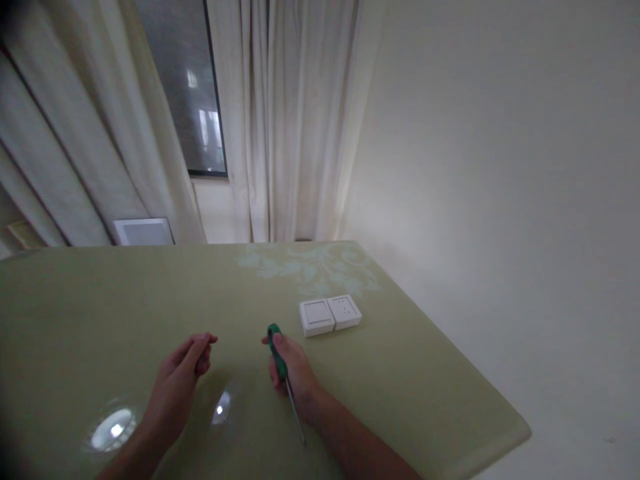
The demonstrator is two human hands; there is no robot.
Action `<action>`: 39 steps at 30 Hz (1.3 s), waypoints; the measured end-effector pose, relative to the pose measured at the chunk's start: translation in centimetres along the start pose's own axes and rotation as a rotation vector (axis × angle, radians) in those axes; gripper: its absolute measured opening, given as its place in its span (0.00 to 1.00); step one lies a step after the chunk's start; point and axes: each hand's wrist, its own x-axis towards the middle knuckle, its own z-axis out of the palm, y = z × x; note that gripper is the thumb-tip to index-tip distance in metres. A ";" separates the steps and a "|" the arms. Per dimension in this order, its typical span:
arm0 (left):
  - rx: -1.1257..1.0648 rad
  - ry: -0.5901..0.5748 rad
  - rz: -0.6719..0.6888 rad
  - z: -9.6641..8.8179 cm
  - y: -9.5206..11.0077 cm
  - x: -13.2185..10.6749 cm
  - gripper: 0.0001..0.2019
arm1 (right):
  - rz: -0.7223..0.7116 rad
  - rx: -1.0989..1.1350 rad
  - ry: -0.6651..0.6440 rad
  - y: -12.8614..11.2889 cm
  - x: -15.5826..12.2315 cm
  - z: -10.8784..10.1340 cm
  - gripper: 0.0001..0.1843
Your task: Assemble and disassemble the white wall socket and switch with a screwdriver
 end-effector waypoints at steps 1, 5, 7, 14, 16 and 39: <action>0.005 -0.004 -0.010 0.0 0.0 -0.1 0.37 | 0.007 -0.002 -0.011 -0.1 -0.1 0.0 0.47; 0.031 -0.017 -0.059 0.1 -0.4 -0.3 0.38 | 0.007 0.010 -0.002 -0.2 -0.2 0.0 0.44; 0.038 -0.022 -0.081 0.1 -0.6 -0.3 0.38 | -0.006 0.028 0.012 -0.1 -0.4 0.1 0.42; 0.035 -0.014 -0.134 0.0 -1.1 -0.9 0.37 | -0.067 0.110 -0.023 -0.6 -0.9 0.2 0.32; 0.057 -0.024 -0.131 0.0 -1.2 -1.1 0.36 | -0.056 0.147 -0.031 -0.7 -0.9 0.1 0.30; -0.030 0.055 -0.242 -0.3 -1.3 -0.7 0.34 | 0.062 -0.038 -0.018 -0.1 -0.6 -0.9 0.41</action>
